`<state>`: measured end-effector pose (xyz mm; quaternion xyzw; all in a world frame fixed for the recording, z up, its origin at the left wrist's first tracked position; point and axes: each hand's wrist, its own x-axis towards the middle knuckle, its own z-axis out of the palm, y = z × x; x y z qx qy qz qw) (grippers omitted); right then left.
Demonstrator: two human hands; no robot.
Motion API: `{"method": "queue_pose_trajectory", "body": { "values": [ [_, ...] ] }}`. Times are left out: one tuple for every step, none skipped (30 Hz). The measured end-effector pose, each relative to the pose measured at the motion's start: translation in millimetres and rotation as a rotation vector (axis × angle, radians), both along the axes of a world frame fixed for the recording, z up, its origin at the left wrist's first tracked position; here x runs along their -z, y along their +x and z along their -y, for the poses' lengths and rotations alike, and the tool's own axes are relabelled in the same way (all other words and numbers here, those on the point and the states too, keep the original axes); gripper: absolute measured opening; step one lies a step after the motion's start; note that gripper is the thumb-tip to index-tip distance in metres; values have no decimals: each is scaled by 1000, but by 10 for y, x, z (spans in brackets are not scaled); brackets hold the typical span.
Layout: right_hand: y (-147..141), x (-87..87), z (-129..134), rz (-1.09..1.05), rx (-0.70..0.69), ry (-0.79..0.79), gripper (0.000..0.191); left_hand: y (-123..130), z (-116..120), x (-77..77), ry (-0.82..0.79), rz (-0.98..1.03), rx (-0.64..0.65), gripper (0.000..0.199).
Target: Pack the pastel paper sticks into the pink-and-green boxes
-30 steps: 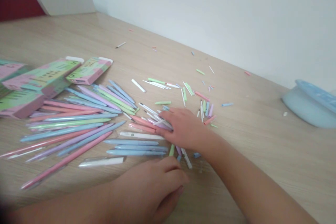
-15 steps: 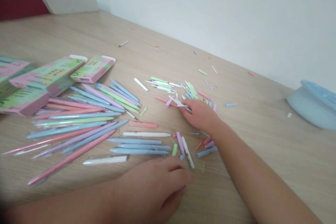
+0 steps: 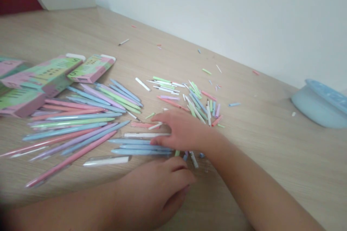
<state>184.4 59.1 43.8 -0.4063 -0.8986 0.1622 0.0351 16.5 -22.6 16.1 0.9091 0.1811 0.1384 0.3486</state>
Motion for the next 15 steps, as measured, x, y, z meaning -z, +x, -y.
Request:
{"method": "queue_pose_trajectory", "body": {
  "values": [
    [-42,1,26,13,-25,-41,63,1,2,-5,7,2,-1,19],
    [-72,7,40,24,-38,-63,66,2,4,-10,11,-1,0,20],
    [-90,16,43,30,-37,-65,62,2,5,-13,12,-7,2,20],
    [-94,27,37,32,-27,-50,54,3,7,-15,10,-14,6,20],
    [-84,38,26,34,-17,-31,45,4,9,-14,11,-19,9,18],
    [-61,48,13,34,-12,-10,37,5,12,-11,15,-23,7,17],
    [-25,58,1,30,-3,14,33,6,15,-5,22,-23,2,15],
    [22,67,-8,25,11,38,31,7,19,2,32,-21,-7,14],
    [76,75,-12,21,29,60,30,8,22,12,42,-16,-15,13],
    [134,84,-13,22,50,80,30,8,26,22,52,-12,-21,12],
    [194,93,-9,30,75,97,31,9,29,32,59,-10,-24,11],
    [252,103,-3,44,106,114,32,9,33,42,65,-11,-25,10],
    [306,116,5,65,139,126,33,10,38,52,75,-13,-25,10],
    [355,131,15,88,171,134,35,11,43,62,90,-14,-26,10],
    [397,150,25,108,201,142,36,12,50,72,113,-12,-26,10]
  ]
}}
